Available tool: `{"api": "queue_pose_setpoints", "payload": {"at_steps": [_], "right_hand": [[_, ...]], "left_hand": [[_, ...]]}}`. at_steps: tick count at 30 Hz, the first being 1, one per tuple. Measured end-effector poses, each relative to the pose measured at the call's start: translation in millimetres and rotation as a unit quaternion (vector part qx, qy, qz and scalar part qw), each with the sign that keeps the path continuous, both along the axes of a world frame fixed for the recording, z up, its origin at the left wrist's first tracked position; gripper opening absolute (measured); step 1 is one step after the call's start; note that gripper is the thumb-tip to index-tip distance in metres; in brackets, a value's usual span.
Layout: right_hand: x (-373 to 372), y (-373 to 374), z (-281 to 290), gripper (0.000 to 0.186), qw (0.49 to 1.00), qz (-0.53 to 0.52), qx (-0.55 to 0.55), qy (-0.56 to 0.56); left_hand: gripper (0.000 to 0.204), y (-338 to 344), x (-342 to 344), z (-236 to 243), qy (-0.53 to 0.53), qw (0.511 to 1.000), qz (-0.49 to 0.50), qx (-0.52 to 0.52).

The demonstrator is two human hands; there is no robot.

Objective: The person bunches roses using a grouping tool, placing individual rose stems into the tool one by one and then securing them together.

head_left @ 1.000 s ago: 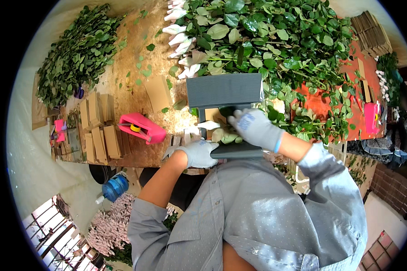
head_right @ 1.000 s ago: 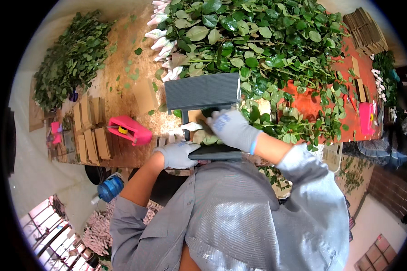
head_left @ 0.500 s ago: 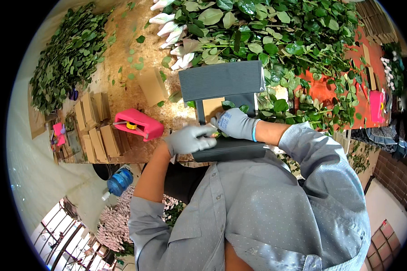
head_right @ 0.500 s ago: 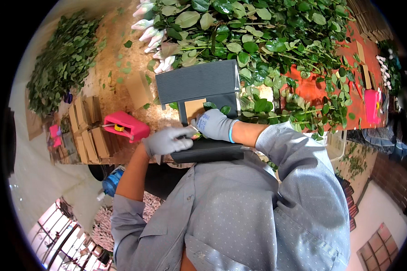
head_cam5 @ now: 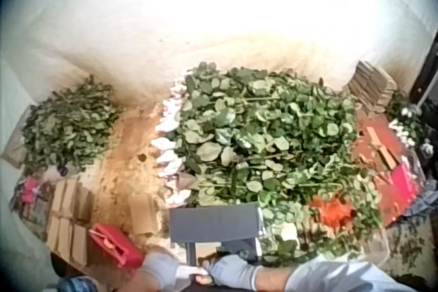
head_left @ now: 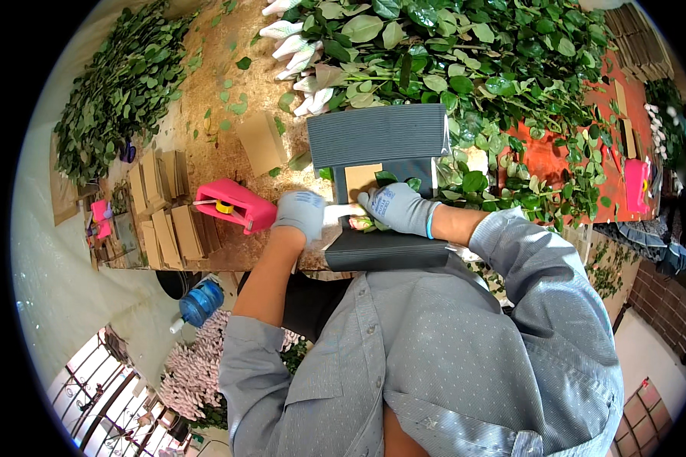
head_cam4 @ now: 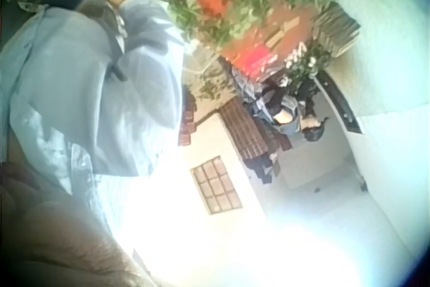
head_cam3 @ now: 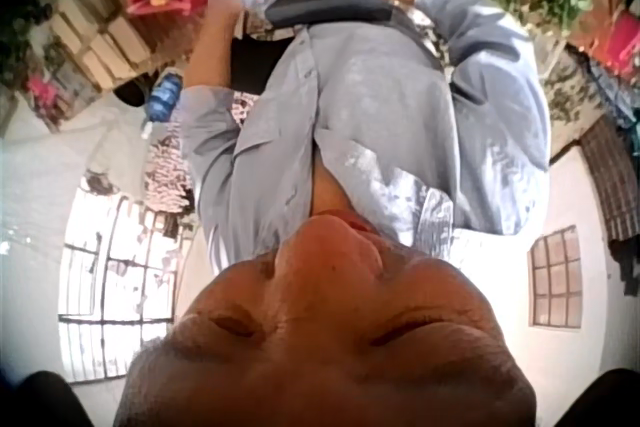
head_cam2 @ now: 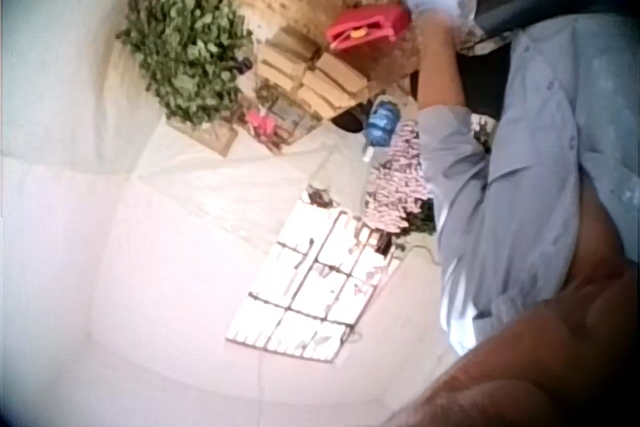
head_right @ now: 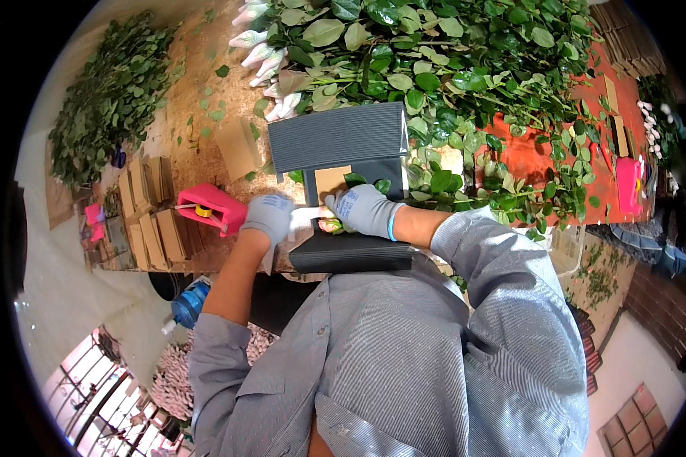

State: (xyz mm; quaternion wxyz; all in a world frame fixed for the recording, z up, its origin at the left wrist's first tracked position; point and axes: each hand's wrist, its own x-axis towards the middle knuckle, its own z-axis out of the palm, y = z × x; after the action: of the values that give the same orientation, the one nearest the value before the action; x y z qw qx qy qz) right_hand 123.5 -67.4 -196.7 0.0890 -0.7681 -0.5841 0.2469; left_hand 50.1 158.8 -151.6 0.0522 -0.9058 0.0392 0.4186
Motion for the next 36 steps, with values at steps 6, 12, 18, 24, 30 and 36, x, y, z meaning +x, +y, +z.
{"api": "queue_pose_setpoints", "payload": {"at_steps": [6,12,18,24,30,36], "right_hand": [[-1.3,-1.5,-11.7,0.026,0.999,0.007,0.034,-0.006],[5.4,1.4,-6.7,0.026,0.998,0.024,0.041,0.029],[0.4,-2.1,-6.1,0.054,0.996,-0.024,0.044,0.077],[-8.2,-3.4,-32.0,0.051,0.994,-0.009,0.095,0.057],[2.6,-11.3,5.4,0.021,0.997,0.029,0.068,-0.008],[75.3,-17.2,134.6,0.022,0.925,-0.19,0.313,-0.104]], "left_hand": [[0.062,-10.3,0.4,67.2,-0.068,0.956,0.1,-0.268],[0.084,-56.1,-11.0,61.1,0.085,0.917,0.089,-0.38],[0.087,-55.0,-14.2,56.0,0.104,0.928,0.087,-0.348],[0.085,-62.7,-4.9,73.4,0.14,0.923,0.102,-0.344],[0.088,-59.9,-12.3,56.2,0.07,0.923,0.089,-0.369],[0.101,-58.9,-18.5,52.4,0.113,0.937,0.087,-0.319]]}}
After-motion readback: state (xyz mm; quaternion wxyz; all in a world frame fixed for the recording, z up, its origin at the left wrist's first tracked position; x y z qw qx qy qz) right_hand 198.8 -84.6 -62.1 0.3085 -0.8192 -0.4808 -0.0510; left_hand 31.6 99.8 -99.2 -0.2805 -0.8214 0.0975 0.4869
